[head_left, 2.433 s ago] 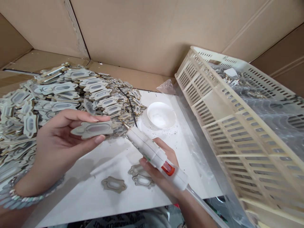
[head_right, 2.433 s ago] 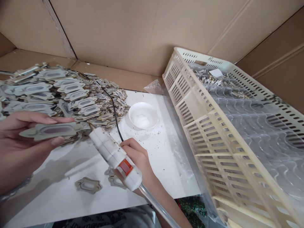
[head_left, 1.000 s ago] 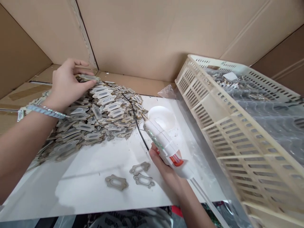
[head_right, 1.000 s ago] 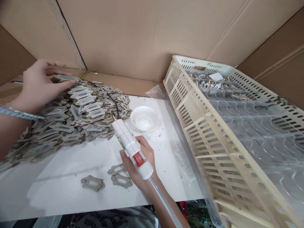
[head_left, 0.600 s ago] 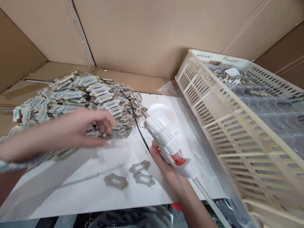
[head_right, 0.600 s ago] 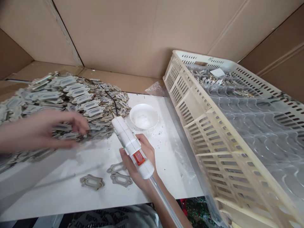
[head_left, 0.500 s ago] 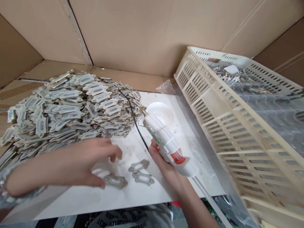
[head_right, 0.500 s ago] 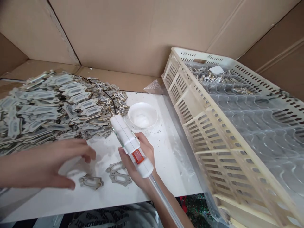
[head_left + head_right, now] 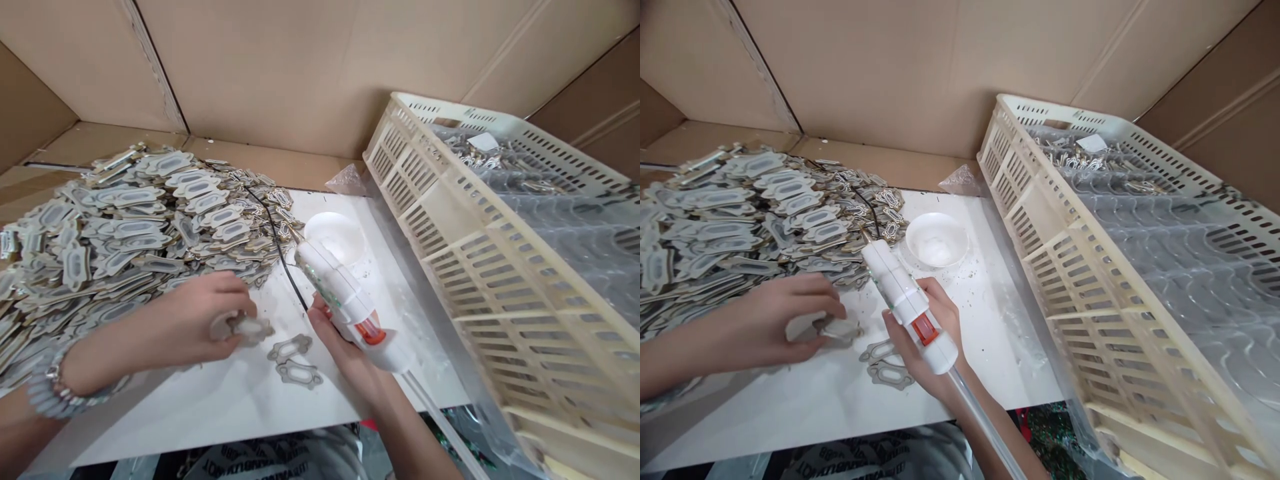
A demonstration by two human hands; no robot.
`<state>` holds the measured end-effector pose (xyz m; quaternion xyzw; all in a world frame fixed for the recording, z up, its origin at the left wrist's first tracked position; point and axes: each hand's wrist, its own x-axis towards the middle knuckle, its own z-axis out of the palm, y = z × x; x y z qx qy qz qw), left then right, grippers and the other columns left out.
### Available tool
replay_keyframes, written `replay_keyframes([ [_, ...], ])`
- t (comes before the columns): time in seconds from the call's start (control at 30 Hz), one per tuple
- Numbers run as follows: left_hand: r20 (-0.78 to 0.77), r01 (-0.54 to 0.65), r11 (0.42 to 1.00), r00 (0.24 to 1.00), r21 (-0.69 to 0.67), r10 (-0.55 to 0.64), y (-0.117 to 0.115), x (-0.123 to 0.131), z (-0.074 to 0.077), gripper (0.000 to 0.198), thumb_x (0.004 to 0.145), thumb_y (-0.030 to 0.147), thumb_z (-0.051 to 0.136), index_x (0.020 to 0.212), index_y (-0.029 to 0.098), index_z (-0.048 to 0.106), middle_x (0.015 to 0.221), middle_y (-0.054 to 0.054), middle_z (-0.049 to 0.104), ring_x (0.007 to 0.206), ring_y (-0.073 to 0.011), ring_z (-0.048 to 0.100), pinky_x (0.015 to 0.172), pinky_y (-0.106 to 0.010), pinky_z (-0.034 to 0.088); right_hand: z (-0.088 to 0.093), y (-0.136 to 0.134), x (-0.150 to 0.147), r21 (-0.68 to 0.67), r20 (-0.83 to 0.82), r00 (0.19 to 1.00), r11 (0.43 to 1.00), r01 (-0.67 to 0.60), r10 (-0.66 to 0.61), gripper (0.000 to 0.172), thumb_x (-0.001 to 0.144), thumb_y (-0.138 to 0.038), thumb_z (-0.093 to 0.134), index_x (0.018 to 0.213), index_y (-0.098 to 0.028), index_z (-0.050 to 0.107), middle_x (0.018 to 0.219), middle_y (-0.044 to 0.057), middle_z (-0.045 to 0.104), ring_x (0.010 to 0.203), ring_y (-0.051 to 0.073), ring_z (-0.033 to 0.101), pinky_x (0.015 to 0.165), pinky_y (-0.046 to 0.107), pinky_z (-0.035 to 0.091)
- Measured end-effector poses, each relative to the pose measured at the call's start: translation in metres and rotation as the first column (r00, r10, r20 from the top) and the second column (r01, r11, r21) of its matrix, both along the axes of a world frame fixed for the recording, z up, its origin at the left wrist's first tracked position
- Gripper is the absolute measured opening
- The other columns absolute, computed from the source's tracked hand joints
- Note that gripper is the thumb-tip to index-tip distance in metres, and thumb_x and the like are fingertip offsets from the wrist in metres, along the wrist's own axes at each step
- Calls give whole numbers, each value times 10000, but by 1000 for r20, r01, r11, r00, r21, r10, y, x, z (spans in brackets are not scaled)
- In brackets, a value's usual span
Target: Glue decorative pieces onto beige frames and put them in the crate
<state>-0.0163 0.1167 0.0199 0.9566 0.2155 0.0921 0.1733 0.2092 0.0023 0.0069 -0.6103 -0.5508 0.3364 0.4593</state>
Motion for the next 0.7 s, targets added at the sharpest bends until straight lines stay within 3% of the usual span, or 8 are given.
replay_keyframes([
  [0.13,246,-60,990,969,131,26,19,2,10,130,843,241,602,938,253,690,971,9,755,834,-139,714,733,-210,552,-1,0,0,4,18,1000,1000,-21,21,199,889,-335,571,720,-236,530,845,17,631,722,157,649,690,281,570],
  [0.3,462,-304,912,874,275,152,20,-1,1,125,850,293,695,961,244,721,776,46,778,575,-97,694,567,-161,539,-1,1,-5,23,20,1000,1000,5,-5,184,869,-303,585,705,-240,531,831,9,621,772,165,642,715,280,568],
  [0.43,477,-356,851,867,386,146,13,-5,-3,106,888,262,660,974,242,718,855,23,796,645,-127,739,621,-182,578,-3,2,-7,23,8,1000,1000,-15,15,139,850,-273,597,727,-230,549,854,9,629,736,154,626,693,270,547],
  [0.57,478,-312,846,875,432,79,11,-9,-1,108,881,197,661,965,244,711,873,18,797,745,-153,765,670,-196,608,-13,2,-9,39,-1,1000,999,-19,20,71,812,-197,615,766,-223,568,898,12,639,687,137,597,616,255,493],
  [0.7,488,-316,823,871,473,55,13,-14,-4,170,846,197,699,990,282,725,940,14,792,770,-171,770,685,-238,643,-24,1,-11,50,86,994,997,-64,59,134,817,-131,576,718,-217,600,893,12,628,661,122,567,581,241,458],
])
